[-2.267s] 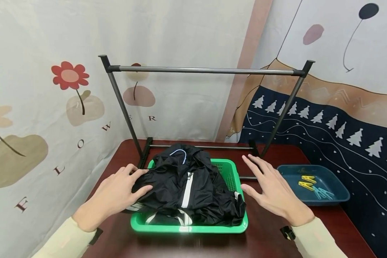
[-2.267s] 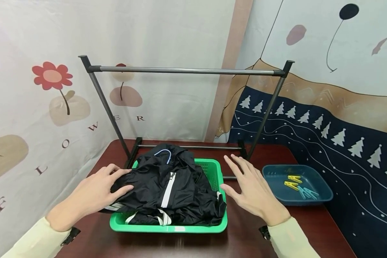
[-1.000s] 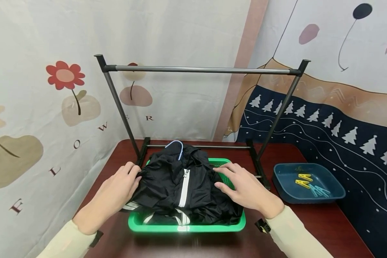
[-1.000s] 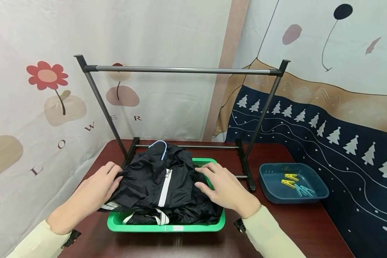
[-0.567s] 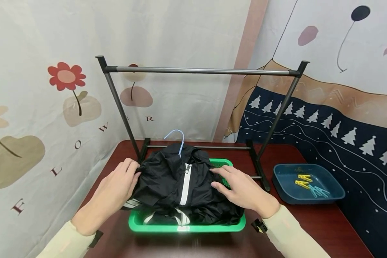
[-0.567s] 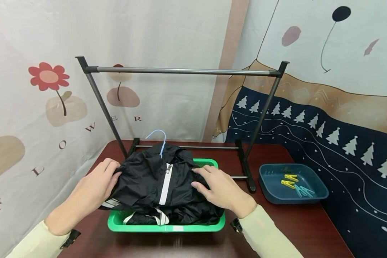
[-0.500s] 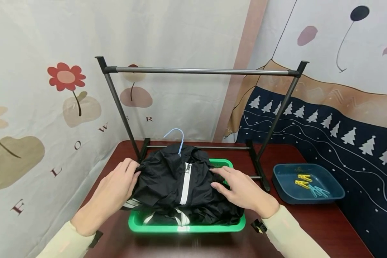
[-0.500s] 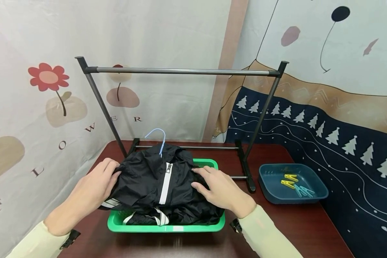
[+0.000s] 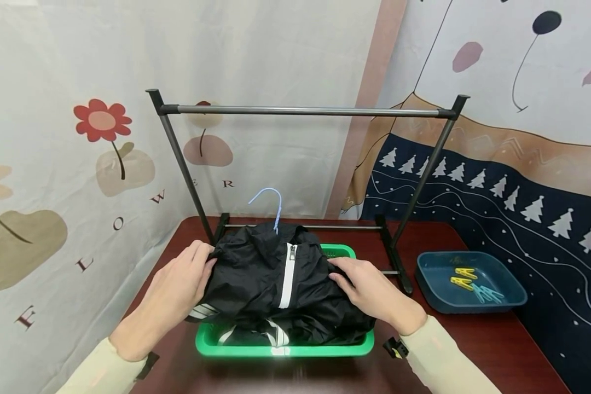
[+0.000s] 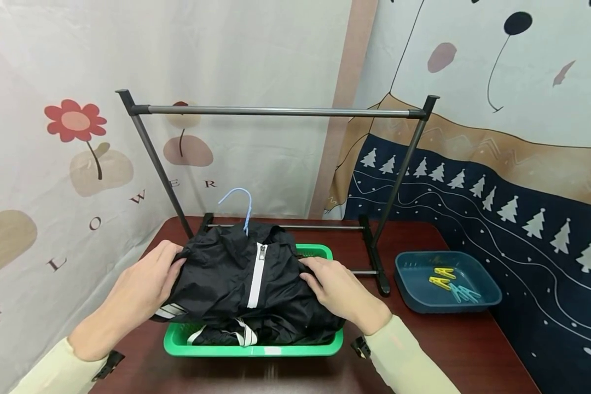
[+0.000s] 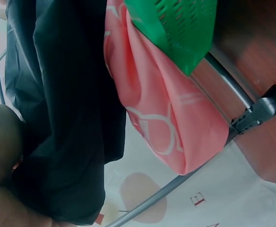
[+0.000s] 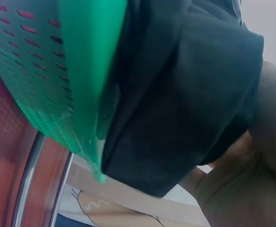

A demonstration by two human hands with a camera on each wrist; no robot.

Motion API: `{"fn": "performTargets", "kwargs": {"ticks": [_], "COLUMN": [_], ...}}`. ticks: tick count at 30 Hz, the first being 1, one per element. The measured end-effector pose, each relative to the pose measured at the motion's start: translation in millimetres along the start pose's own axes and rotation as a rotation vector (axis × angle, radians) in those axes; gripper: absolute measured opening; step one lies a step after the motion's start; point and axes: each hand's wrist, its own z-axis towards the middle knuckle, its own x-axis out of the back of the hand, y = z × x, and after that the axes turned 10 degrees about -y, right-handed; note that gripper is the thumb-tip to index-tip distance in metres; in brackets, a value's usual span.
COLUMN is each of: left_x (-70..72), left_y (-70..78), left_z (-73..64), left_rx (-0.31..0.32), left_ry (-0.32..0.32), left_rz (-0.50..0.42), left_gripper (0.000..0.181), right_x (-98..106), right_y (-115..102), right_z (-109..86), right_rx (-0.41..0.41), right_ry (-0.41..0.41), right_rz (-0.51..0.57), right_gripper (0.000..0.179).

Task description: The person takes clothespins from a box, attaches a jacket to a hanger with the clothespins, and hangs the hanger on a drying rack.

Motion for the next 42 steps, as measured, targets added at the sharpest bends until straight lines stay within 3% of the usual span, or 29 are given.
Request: {"fn": "performTargets", "kwargs": {"ticks": [7, 26, 42], "left_x": [0.3, 1.4, 5.6], "left_y": [5.2, 22.8, 14.3], "left_z": [3.0, 16.8, 14.5], "left_rx": [-0.001, -0.069, -0.08], "left_ry": [0.019, 0.044, 0.079], "left_rz": [-0.011, -0.017, -0.071], "left_gripper": [0.03, 0.034, 0.028], "right_x": [-1.1, 1.4, 1.5], "right_y": [1.1, -9.2, -7.8], "right_z": [2.1, 11.3, 9.8], "right_rx": [0.06, 0.097, 0.151], "right_ry": [0.056, 0.134, 0.224], "right_rz": [0.002, 0.061, 0.015], "right_gripper": [0.022, 0.024, 0.019]}}
